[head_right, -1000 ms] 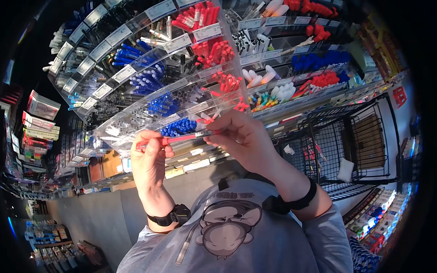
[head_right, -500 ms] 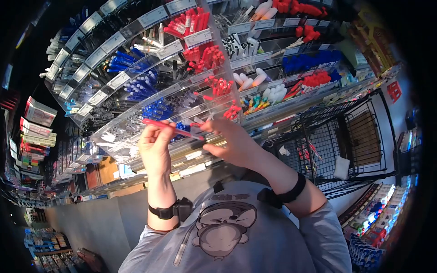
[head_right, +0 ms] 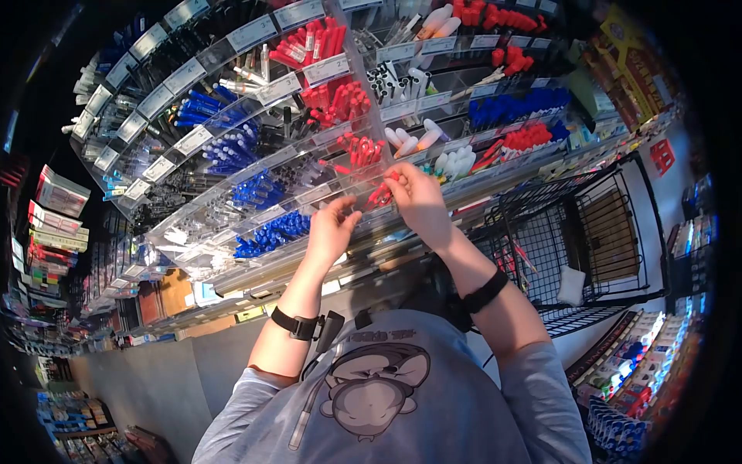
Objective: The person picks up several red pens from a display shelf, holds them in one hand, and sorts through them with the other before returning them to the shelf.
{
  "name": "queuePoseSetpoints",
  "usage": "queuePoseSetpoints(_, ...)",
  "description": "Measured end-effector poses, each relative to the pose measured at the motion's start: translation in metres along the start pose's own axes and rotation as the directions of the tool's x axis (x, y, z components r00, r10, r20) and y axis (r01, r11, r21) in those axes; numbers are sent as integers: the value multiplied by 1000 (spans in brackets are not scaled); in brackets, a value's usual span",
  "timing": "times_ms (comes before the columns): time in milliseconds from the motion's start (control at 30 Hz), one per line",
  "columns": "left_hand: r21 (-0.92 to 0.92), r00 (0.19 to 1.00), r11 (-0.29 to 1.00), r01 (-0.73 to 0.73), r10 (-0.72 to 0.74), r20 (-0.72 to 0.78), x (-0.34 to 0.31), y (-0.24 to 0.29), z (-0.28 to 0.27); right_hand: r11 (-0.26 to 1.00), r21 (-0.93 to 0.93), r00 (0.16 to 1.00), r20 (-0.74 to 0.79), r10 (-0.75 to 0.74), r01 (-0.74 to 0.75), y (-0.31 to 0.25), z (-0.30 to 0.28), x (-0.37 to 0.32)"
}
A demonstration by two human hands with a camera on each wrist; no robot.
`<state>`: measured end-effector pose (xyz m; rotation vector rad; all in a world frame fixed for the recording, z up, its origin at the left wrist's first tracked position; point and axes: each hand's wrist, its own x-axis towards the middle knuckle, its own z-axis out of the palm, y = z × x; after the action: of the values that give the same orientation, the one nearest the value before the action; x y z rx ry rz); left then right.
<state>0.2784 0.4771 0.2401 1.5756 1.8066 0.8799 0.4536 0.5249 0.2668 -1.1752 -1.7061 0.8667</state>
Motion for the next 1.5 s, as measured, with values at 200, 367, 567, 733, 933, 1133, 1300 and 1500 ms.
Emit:
queuePoseSetpoints(200, 117, 995, 989, -93, 88, 43, 10, -32, 44, 968, -240, 997, 48, -63, 73, 49, 33, -1)
queuePoseSetpoints(367, 223, 990, 974, -36, 5, 140, 25, -27, 52, 936, -352, 997, 73, 39, -11, 33, 27, -3)
queuePoseSetpoints(567, 254, 977, 967, -22, -33, 211, 30, -15, 56, 930, -296, 976, 36, -216, 216, 50, 27, -7)
queuePoseSetpoints(733, 284, 968, 958, -23, -50, 246, 23, -9, 55, 942, -310, 992, 28, -124, 127, 44, 26, -7)
queuePoseSetpoints(933, 178, 976, 960, -218, 217, 22, 18, -30, 65, 905, -362, 972, 3, -236, 221, 5, 30, 9)
queuePoseSetpoints(1133, 224, 986, 965, -136, 109, 128, 7, -19, 36, 774, -575, 956, 260, -134, 264, -16, 74, 46)
queuePoseSetpoints(1300, 144, 991, 980, -135, 130, 43, -1, -15, 13, 754, -603, 952, 291, -96, 260, -18, 85, 58)
queuePoseSetpoints(1500, 68, 961, 985, -157, 168, -219, 4, -8, -20, 727, -670, 985, 35, -169, 149, -36, 45, 51)
